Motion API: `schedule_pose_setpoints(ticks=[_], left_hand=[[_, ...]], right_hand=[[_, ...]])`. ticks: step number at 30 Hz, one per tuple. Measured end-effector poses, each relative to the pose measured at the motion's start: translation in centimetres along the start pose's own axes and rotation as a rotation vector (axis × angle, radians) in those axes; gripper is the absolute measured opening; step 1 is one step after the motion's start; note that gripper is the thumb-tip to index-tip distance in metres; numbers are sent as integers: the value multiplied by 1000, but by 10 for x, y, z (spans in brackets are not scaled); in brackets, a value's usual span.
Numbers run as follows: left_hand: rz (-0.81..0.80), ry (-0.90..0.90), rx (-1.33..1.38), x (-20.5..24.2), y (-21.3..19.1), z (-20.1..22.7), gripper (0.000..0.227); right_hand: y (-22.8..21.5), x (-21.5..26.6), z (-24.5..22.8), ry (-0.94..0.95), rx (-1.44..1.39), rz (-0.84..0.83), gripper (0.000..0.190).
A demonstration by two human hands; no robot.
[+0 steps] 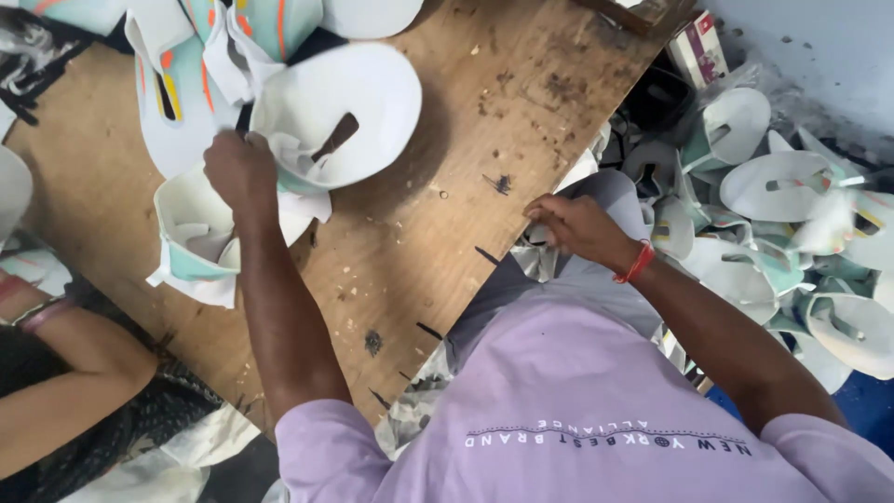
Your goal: The recorder is inserting white lining material into the toe area of shoe upper components at a workbench.
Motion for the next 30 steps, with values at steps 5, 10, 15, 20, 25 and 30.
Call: schedule_pose_setpoints(ticks=[5, 10, 15, 20, 25, 30], left_hand=[[203, 494, 365, 95, -74, 89, 15], [-19, 322, 982, 187, -27, 131, 21], [-137, 305, 1186, 211, 17, 116, 24], [-308, 225, 1236, 221, 15, 107, 32], [-458, 883, 623, 240, -55, 200, 68], [-368, 802, 285, 217, -29, 235, 89]], right_hand=[[-2, -2, -28, 57, 63, 49, 35], [-14, -22, -63, -257, -347, 245, 64], [-57, 6, -72, -532, -177, 543, 65], [-98, 48, -87, -474, 380, 535, 48], [-92, 46, -104, -528, 565, 547, 50], [-96, 47, -119, -576, 627, 559, 50]])
Point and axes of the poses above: each hand's wrist, its own x-axis away from the middle knuckle, its own y-axis out of the palm, z = x × y, the point moved 2 cm from there along -x, towards the middle knuckle, and after that the axes turned 9 degrees about x, right-handed, at the moved point
